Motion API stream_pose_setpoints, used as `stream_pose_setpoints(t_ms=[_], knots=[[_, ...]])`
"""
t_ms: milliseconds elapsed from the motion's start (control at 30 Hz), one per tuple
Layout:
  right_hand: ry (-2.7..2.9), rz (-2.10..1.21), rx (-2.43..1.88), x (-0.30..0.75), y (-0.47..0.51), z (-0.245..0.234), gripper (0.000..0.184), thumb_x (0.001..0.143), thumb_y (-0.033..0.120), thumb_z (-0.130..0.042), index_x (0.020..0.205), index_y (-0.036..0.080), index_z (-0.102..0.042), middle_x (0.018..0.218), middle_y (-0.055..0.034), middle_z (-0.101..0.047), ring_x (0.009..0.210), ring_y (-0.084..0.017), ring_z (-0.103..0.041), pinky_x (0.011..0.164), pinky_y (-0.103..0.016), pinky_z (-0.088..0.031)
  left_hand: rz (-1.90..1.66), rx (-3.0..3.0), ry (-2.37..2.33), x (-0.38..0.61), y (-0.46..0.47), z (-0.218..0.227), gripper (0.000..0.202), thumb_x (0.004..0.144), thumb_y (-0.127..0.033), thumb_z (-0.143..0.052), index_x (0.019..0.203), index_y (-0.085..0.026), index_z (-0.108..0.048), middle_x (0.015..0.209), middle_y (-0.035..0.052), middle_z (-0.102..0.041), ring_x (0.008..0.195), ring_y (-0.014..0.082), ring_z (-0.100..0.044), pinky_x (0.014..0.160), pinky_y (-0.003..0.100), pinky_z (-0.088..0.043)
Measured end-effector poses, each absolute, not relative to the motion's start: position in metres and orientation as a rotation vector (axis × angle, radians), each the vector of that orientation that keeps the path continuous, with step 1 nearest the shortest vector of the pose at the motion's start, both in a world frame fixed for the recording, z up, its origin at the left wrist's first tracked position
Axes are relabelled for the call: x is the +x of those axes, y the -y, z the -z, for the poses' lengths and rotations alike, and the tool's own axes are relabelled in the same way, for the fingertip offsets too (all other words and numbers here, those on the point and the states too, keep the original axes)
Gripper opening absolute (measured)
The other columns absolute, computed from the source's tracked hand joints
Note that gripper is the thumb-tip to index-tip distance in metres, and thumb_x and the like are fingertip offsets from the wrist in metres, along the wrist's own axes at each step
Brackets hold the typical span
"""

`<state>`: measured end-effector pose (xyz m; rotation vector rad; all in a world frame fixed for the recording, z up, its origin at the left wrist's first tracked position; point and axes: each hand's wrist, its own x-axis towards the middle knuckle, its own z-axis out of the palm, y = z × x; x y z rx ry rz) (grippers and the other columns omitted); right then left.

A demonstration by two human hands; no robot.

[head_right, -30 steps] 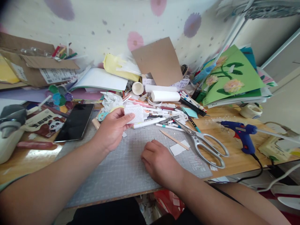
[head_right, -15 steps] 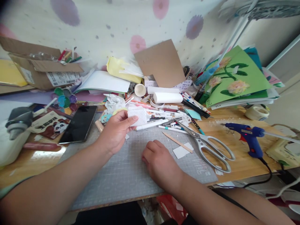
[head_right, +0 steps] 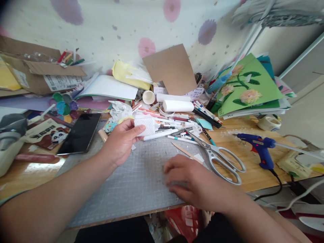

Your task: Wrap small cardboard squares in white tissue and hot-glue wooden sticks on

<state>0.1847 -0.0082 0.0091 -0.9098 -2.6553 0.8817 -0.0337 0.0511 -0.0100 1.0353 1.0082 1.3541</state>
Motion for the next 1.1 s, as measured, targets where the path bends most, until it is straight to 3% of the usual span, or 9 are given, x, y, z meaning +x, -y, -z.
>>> stream_pose_setpoints(t_ms=[100,167,300,367,533,700,833,967,1100], knots=[[2.733,-0.543,-1.012,0.177,0.014,0.007,0.047,0.087,0.028,-0.059,0.132,0.018,-0.049,0.139,-0.0149,-0.048,0.132,-0.029,-0.037,0.105,-0.049,-0.035,-1.345,1.033,-1.011,-0.032,-0.050,0.009,0.017,0.067,-0.028,-0.072,0.071,-0.018,-0.059,0.077,0.0010,-0.065,0.070,0.0144,-0.058,0.063,0.027,-0.042],[2.794,-0.525,-0.993,0.171,0.022,0.009,0.061,0.085,0.037,-0.060,0.139,0.016,-0.040,0.143,-0.0161,-0.043,0.136,-0.030,-0.031,0.109,-0.053,-0.028,-1.347,1.031,-1.012,-0.032,-0.050,0.008,0.017,0.066,-0.028,-0.072,0.071,-0.018,-0.059,0.077,0.0003,-0.064,0.069,0.0139,-0.058,0.063,0.027,-0.042],[2.769,-0.787,-0.775,0.171,0.042,-0.008,0.030,0.085,0.036,-0.061,0.110,0.020,-0.064,0.102,-0.0094,-0.071,0.108,-0.025,-0.060,0.108,-0.046,-0.032,-1.346,1.027,-1.019,-0.032,-0.050,0.007,0.016,0.068,-0.027,-0.071,0.070,-0.018,-0.058,0.075,-0.0003,-0.063,0.068,0.0129,-0.057,0.063,0.026,-0.042],[2.717,-0.830,-0.751,0.175,0.047,-0.013,0.015,0.088,0.030,-0.057,0.095,0.020,-0.067,0.084,-0.0062,-0.073,0.088,-0.021,-0.066,0.102,-0.042,-0.040,-1.343,1.024,-1.025,-0.032,-0.050,0.007,0.015,0.069,-0.027,-0.071,0.069,-0.018,-0.059,0.074,-0.0005,-0.062,0.067,0.0125,-0.056,0.063,0.026,-0.042],[2.711,-0.490,-0.873,0.176,0.052,-0.001,0.060,0.082,0.047,-0.062,0.131,0.013,-0.050,0.138,-0.0214,-0.047,0.127,-0.036,-0.043,0.104,-0.055,-0.035,-1.328,1.018,-1.033,-0.030,-0.049,0.006,0.016,0.067,-0.027,-0.072,0.068,-0.018,-0.059,0.072,-0.0013,-0.062,0.068,0.0128,-0.056,0.064,0.026,-0.042],[2.747,-0.741,-0.572,0.170,0.064,-0.001,0.022,0.095,0.024,-0.045,0.108,0.021,-0.063,0.096,-0.0064,-0.074,0.091,-0.017,-0.067,0.090,-0.030,-0.050,-1.302,1.018,-1.033,-0.028,-0.049,0.005,0.016,0.067,-0.026,-0.073,0.070,-0.018,-0.059,0.073,-0.0013,-0.062,0.070,0.0136,-0.057,0.065,0.026,-0.042],[2.661,-0.480,-0.670,0.178,0.068,0.013,0.025,0.097,0.025,-0.041,0.104,0.018,-0.063,0.113,-0.0112,-0.069,0.107,-0.024,-0.062,0.092,-0.037,-0.049,-1.178,1.083,-1.002,-0.028,-0.046,0.008,0.016,0.070,-0.028,-0.071,0.077,-0.018,-0.061,0.074,-0.0014,-0.062,0.072,0.0145,-0.057,0.068,0.027,-0.041],[2.590,-0.649,-0.616,0.190,0.062,0.019,0.021,0.098,0.022,-0.040,0.105,0.025,-0.060,0.092,0.0008,-0.075,0.083,-0.011,-0.069,0.100,-0.028,-0.042,-1.021,1.170,-0.993,-0.029,-0.042,0.010,0.016,0.073,-0.029,-0.069,0.080,-0.018,-0.060,0.073,-0.0018,-0.060,0.072,0.0148,-0.055,0.068,0.027,-0.040],[2.417,-0.444,-0.828,0.200,0.059,0.004,0.014,0.092,0.019,-0.051,0.098,0.023,-0.063,0.073,-0.0006,-0.072,0.069,-0.015,-0.067,0.095,-0.032,-0.045,-0.920,1.332,-1.063,-0.028,-0.037,0.008,0.017,0.074,-0.032,-0.067,0.076,-0.019,-0.057,0.071,-0.0035,-0.056,0.067,0.0143,-0.050,0.062,0.025,-0.036]])
